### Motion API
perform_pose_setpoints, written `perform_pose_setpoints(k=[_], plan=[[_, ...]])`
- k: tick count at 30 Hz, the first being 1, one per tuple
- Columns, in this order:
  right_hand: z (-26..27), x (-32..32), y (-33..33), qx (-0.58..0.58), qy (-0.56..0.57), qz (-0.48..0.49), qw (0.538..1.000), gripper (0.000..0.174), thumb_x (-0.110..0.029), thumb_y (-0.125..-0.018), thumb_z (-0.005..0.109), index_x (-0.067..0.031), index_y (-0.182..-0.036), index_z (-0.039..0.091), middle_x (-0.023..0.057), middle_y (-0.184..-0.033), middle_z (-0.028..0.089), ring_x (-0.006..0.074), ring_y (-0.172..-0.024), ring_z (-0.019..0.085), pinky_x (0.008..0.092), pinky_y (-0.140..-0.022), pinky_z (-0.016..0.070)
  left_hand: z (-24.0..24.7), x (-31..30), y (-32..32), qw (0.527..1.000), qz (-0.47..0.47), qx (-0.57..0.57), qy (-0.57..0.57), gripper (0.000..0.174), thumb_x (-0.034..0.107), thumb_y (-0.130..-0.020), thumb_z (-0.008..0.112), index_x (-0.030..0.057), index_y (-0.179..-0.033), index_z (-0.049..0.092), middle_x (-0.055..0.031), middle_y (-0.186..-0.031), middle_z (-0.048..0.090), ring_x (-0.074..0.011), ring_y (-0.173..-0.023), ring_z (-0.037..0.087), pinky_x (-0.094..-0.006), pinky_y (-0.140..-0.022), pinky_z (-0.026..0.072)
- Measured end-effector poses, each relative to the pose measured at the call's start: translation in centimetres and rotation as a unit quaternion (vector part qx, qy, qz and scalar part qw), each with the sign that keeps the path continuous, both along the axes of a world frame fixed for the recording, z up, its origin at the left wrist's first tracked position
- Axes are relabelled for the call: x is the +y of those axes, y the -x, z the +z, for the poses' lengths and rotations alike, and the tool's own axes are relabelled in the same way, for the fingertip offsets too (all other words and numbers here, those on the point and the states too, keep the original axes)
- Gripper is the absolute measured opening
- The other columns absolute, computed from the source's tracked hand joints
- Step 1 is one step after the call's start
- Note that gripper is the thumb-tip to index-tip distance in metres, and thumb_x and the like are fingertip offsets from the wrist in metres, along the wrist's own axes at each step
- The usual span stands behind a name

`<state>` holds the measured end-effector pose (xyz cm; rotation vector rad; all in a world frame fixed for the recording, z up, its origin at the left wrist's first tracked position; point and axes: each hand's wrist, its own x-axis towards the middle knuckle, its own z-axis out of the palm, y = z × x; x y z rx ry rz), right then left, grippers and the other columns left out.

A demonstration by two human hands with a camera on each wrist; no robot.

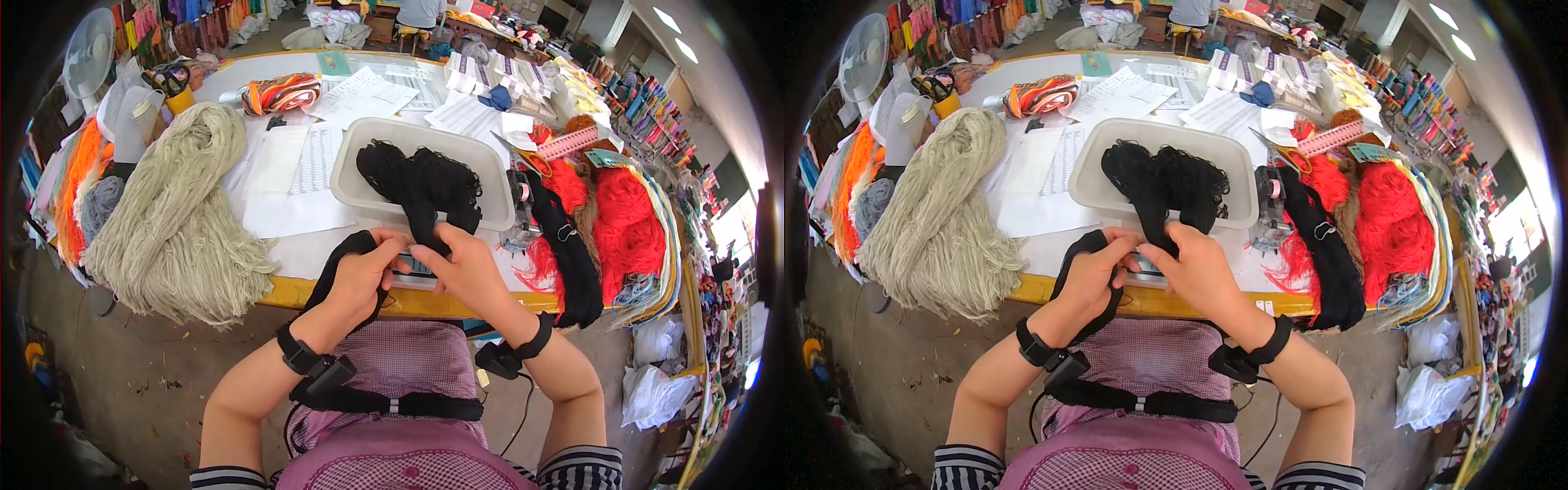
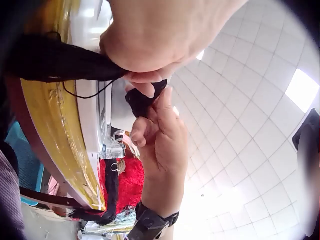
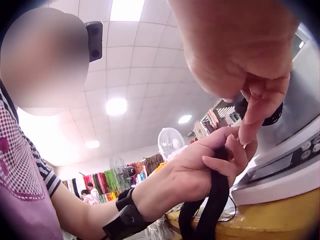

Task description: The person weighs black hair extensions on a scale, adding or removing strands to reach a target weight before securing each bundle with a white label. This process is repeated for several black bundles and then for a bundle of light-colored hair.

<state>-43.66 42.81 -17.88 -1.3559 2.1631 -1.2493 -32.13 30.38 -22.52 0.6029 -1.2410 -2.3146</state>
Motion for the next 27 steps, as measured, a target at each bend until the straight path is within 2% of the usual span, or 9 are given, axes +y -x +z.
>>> perform_pose_setpoints(k=[2, 3, 5, 11, 16, 18, 22, 24, 27], plan=[[-0.1, -0.1, 0.4, -0.118, -0.038, 0.019, 0.992, 0.026, -0.021, -0.093, 0.064, 0.003, -0.102, 0.06, 0.0091, -0.08, 0.065, 0.0135, -0.05, 0.061, 0.0254, -0.045, 0.0465, 0.7, 0.1, -0.3, 1.0, 0.012, 0.009, -0.014, 0.02, 0.017, -0.089, 0.067, 0.0012, -0.101, 0.066, -0.0043, -0.09, 0.064, -0.0089, -0.072, 0.058, -0.0199, -0.049, 0.0355], [-0.2, 0.0, 0.7, -0.118, -0.038, 0.021, 0.992, 0.026, -0.021, -0.093, 0.064, 0.003, -0.102, 0.06, 0.0091, -0.08, 0.065, 0.0135, -0.05, 0.061, 0.0254, -0.045, 0.0465, 0.9, 0.2, -0.4, 0.999, 0.022, 0.019, -0.029, 0.022, 0.02, -0.09, 0.067, 0.0011, -0.101, 0.066, -0.0039, -0.089, 0.064, -0.0078, -0.073, 0.057, -0.0196, -0.05, 0.035], [-0.5, 0.1, 1.1, -0.227, -0.051, 0.06, 0.971, 0.024, -0.022, -0.093, 0.063, -0.0031, -0.108, 0.062, 0.0013, -0.084, 0.066, 0.0077, -0.049, 0.057, 0.021, -0.044, 0.0421, 0.8, -0.1, -0.5, 1.0, -0.006, 0.005, -0.005, 0.023, 0.021, -0.09, 0.067, 0.0014, -0.102, 0.067, -0.0035, -0.088, 0.065, -0.007, -0.074, 0.056, -0.0193, -0.05, 0.034], [0.6, 1.0, 0.6, -0.339, 0.004, 0.024, 0.941, 0.02, -0.022, -0.094, 0.062, -0.003, -0.101, 0.061, 0.0013, -0.084, 0.067, 0.0063, -0.05, 0.058, 0.0196, -0.043, 0.0396, 1.4, 0.1, -0.9, 0.999, -0.043, 0.01, 0.032, 0.023, 0.02, -0.09, 0.068, 0.0014, -0.103, 0.067, -0.0037, -0.087, 0.065, -0.0082, -0.075, 0.057, -0.0196, -0.051, 0.0327], [0.3, 1.1, 0.6, -0.33, 0.004, 0.013, 0.944, 0.017, -0.019, -0.091, 0.066, -0.0025, -0.094, 0.062, 0.0025, -0.08, 0.066, 0.0059, -0.047, 0.053, 0.0199, -0.042, 0.0376, 0.9, 0.4, -1.1, 0.998, -0.029, 0.013, 0.06, 0.019, 0.016, -0.09, 0.067, 0.0012, -0.102, 0.068, -0.0038, -0.083, 0.064, -0.0083, -0.073, 0.057, -0.0194, -0.05, 0.0322], [0.0, 1.1, 0.7, -0.305, -0.002, 0.019, 0.952, 0.017, -0.018, -0.09, 0.068, -0.0027, -0.092, 0.062, 0.0028, -0.078, 0.065, 0.0059, -0.046, 0.051, 0.0202, -0.041, 0.0369, 1.3, 0.7, -1.3, 0.996, -0.024, 0.003, 0.085, 0.021, 0.017, -0.091, 0.065, 0.0004, -0.103, 0.068, -0.0044, -0.08, 0.062, -0.005, -0.062, 0.049, -0.0188, -0.049, 0.0311], [0.0, 1.3, 0.2, -0.344, 0.06, 0.004, 0.937, 0.016, -0.016, -0.088, 0.071, -0.0024, -0.09, 0.063, 0.0038, -0.074, 0.065, 0.0059, -0.046, 0.05, 0.0203, -0.041, 0.0356, 1.2, 1.0, -1.4, 0.995, 0.009, 0.02, 0.093, 0.02, 0.016, -0.091, 0.064, 0.0, -0.102, 0.068, -0.0046, -0.078, 0.062, -0.0053, -0.061, 0.048, -0.0191, -0.049, 0.0328], [-0.1, 1.4, 0.1, -0.349, 0.073, 0.004, 0.934, 0.016, -0.017, -0.089, 0.07, -0.0022, -0.09, 0.063, 0.0029, -0.074, 0.065, 0.0064, -0.046, 0.051, 0.0206, -0.041, 0.0363, 1.5, 0.8, -1.7, 0.997, -0.016, 0.013, 0.075, 0.018, 0.015, -0.09, 0.065, 0.0, -0.1, 0.068, -0.0054, -0.084, 0.064, -0.0087, -0.069, 0.056, -0.0194, -0.049, 0.0337], [-0.4, 1.6, 0.3, -0.381, 0.103, 0.0, 0.919, 0.016, -0.017, -0.089, 0.069, -0.0023, -0.09, 0.064, 0.0038, -0.075, 0.066, 0.007, -0.046, 0.052, 0.0205, -0.041, 0.036, 1.4, 0.7, -1.6, 0.999, -0.017, 0.016, 0.046, 0.019, 0.016, -0.09, 0.065, 0.0001, -0.101, 0.068, -0.0059, -0.086, 0.064, -0.0096, -0.071, 0.057, -0.0197, -0.049, 0.0351]])
